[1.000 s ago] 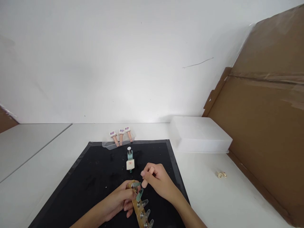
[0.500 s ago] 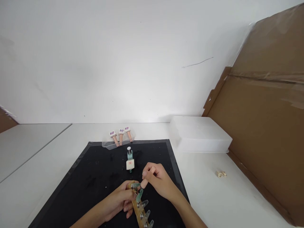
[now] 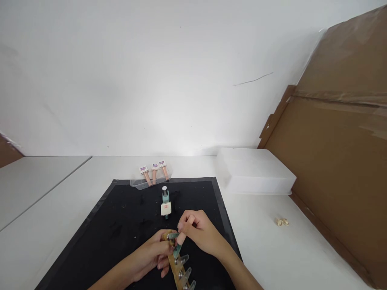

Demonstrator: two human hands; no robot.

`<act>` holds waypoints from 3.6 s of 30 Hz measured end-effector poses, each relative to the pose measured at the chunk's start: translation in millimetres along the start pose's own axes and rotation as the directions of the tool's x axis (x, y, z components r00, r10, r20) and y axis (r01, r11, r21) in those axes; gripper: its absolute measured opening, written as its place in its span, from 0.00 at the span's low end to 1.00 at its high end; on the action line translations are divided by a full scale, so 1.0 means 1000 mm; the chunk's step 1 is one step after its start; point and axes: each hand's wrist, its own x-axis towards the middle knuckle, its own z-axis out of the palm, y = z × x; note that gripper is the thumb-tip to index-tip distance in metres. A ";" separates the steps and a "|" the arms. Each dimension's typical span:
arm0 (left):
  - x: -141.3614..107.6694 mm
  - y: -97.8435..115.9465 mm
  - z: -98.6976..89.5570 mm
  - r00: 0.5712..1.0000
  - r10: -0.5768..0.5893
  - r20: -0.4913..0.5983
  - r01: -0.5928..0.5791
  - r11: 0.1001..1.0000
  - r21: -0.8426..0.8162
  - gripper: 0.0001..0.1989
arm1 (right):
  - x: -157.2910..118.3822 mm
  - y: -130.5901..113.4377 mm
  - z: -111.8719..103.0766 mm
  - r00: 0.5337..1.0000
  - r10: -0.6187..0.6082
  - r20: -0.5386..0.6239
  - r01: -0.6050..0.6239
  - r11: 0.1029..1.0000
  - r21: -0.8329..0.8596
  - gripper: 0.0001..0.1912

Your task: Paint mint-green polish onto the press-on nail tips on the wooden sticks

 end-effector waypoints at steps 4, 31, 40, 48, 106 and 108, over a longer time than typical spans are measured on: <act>0.000 0.000 0.000 1.000 0.002 0.010 -0.002 1.000 0.003 0.05 | 0.000 -0.001 0.000 0.999 0.004 -0.050 -0.005 1.000 -0.025 0.20; 0.001 -0.001 0.002 1.000 0.013 0.002 -0.013 1.000 0.020 0.04 | -0.002 -0.001 0.001 1.000 -0.013 -0.008 0.013 1.000 0.010 0.21; 0.001 -0.002 0.001 1.000 0.009 0.006 -0.009 1.000 0.012 0.06 | -0.002 -0.003 0.002 1.000 -0.007 -0.012 0.007 1.000 0.005 0.22; -0.001 0.002 0.003 1.000 -0.001 0.016 0.001 1.000 0.027 0.04 | -0.001 -0.001 -0.001 0.994 0.024 -0.105 -0.028 0.999 -0.032 0.22; 0.000 -0.001 -0.001 1.000 -0.015 0.009 0.016 0.999 -0.042 0.05 | 0.003 0.008 -0.010 0.984 0.064 -0.168 -0.067 0.998 -0.008 0.22; 0.000 -0.003 -0.005 0.999 -0.037 -0.010 0.036 0.992 -0.124 0.06 | 0.003 0.009 -0.011 0.987 0.031 -0.156 -0.027 0.999 0.030 0.23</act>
